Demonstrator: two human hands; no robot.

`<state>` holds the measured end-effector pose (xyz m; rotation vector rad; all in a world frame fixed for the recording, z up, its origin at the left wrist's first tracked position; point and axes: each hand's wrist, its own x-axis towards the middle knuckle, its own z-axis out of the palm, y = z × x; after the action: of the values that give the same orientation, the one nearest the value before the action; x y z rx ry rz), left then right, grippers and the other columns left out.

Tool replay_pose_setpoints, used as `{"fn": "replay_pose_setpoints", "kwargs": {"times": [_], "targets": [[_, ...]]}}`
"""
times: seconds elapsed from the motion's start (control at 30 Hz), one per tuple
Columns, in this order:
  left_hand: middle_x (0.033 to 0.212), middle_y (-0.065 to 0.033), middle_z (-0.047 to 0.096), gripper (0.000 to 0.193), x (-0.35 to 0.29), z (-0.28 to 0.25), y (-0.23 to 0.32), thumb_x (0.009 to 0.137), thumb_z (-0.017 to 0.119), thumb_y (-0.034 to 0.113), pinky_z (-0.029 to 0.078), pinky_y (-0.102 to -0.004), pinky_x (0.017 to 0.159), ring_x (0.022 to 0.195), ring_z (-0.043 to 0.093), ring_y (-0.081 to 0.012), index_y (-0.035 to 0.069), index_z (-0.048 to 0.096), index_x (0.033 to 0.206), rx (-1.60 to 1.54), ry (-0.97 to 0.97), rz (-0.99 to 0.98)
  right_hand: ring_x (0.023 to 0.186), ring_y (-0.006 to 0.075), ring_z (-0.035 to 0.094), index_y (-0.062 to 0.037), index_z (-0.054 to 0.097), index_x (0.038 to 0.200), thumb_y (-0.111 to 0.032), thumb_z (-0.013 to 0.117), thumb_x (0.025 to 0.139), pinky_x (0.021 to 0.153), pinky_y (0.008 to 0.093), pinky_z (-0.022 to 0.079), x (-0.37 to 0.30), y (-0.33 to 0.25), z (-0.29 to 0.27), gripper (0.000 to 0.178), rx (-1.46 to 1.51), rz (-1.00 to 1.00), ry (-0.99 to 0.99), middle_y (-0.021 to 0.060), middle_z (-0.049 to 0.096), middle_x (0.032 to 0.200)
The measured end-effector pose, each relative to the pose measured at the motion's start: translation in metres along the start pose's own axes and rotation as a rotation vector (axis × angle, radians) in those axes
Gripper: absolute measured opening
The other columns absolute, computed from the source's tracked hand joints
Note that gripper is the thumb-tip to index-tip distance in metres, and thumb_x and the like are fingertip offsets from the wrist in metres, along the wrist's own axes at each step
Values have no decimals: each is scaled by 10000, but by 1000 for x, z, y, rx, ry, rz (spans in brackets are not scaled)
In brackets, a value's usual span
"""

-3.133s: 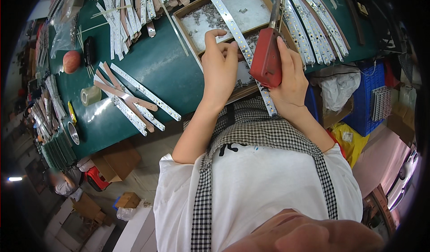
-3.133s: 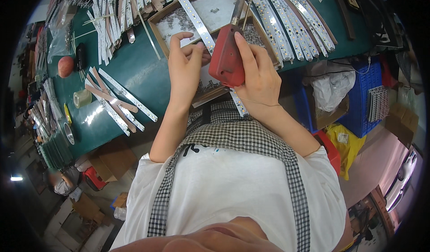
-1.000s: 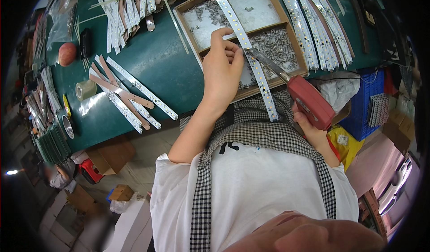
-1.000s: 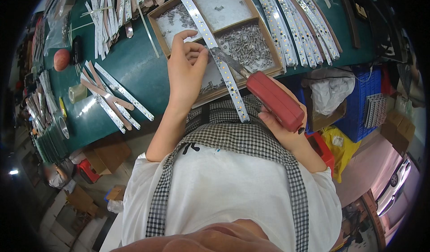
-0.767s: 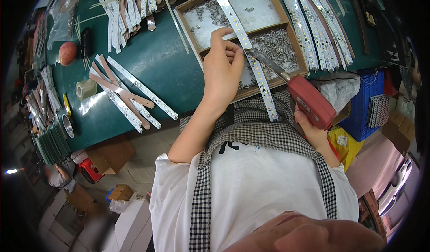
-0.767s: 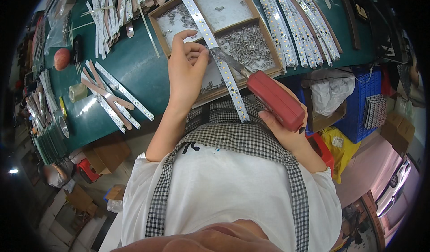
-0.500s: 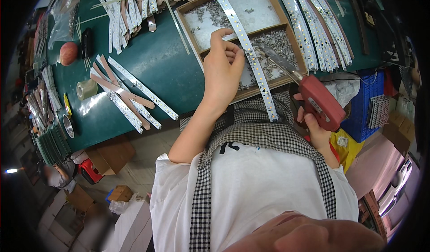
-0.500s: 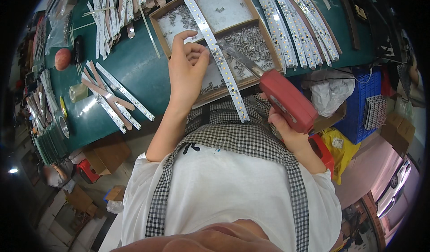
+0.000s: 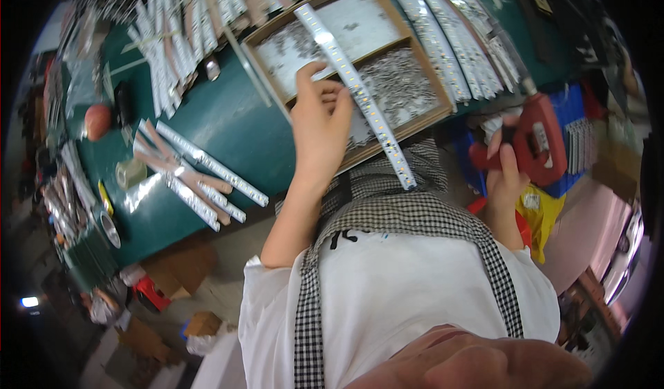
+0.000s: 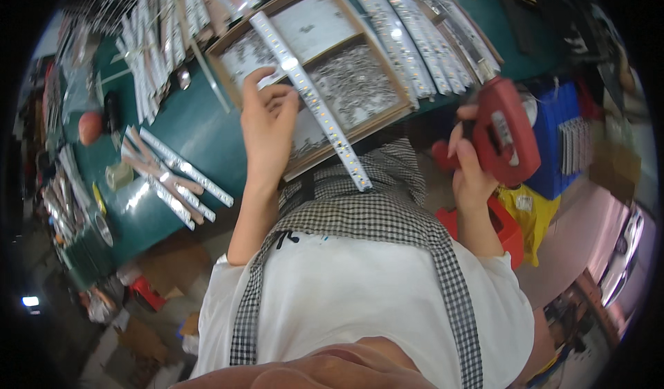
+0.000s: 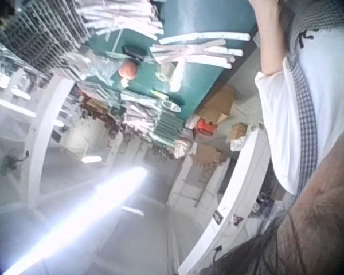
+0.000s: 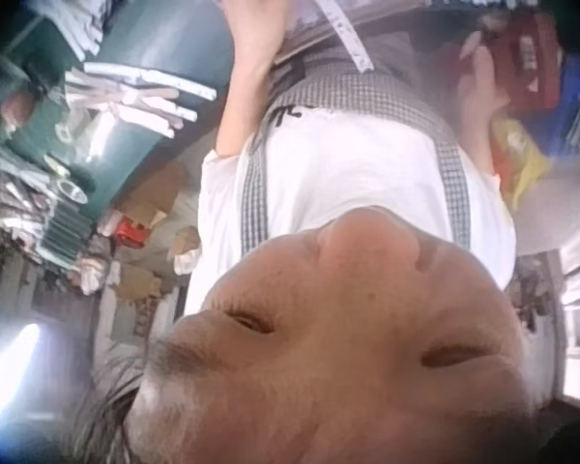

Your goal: The person assembles LED strips by applying adhesive or sealant with a dispenser gun, then attaching small electrical components to the strips by hand.

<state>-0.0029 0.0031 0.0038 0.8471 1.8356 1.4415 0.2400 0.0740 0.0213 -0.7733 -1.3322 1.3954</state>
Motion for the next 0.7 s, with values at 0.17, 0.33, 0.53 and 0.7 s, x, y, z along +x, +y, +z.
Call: {"fn": "replay_pose_setpoints", "kwargs": {"times": [0.17, 0.33, 0.53, 0.7], "targets": [[726, -96, 594, 317, -19, 1, 23, 804, 584, 21, 452, -244, 558, 591, 557, -130, -9, 372, 1038, 330, -10, -140, 952, 169, 533, -29, 265, 1338, -33, 701, 725, 776, 265, 457, 45, 33, -49, 752, -576, -282, 193, 124, 493, 1143], [710, -72, 585, 315, -32, 2, 5, 780, 606, -38, 412, -190, 524, 595, 528, -63, 16, 363, 974, -86, -32, -166, 868, 168, 548, -58, 317, 1326, -97, 728, 721, 762, 288, 452, 70, 30, -47, 732, -1083, -464, 166, 125, 548, 1049], [760, -45, 559, 317, -34, -78, 0, 788, 599, -21, 390, -184, 577, 637, 496, -64, 30, 398, 1027, -39, 333, -29, 908, 193, 558, -95, 355, 1321, -143, 699, 755, 792, 287, 450, 91, 31, -47, 664, -1215, -501, 199, 110, 537, 1070], [781, -87, 580, 282, -63, -161, -14, 800, 586, 42, 402, -280, 623, 642, 495, -140, -7, 444, 1038, 510, 623, -103, 962, 183, 545, -92, 348, 1315, -71, 676, 755, 816, 293, 438, 84, 29, -41, 649, -898, -255, 215, 111, 519, 1113]]}}
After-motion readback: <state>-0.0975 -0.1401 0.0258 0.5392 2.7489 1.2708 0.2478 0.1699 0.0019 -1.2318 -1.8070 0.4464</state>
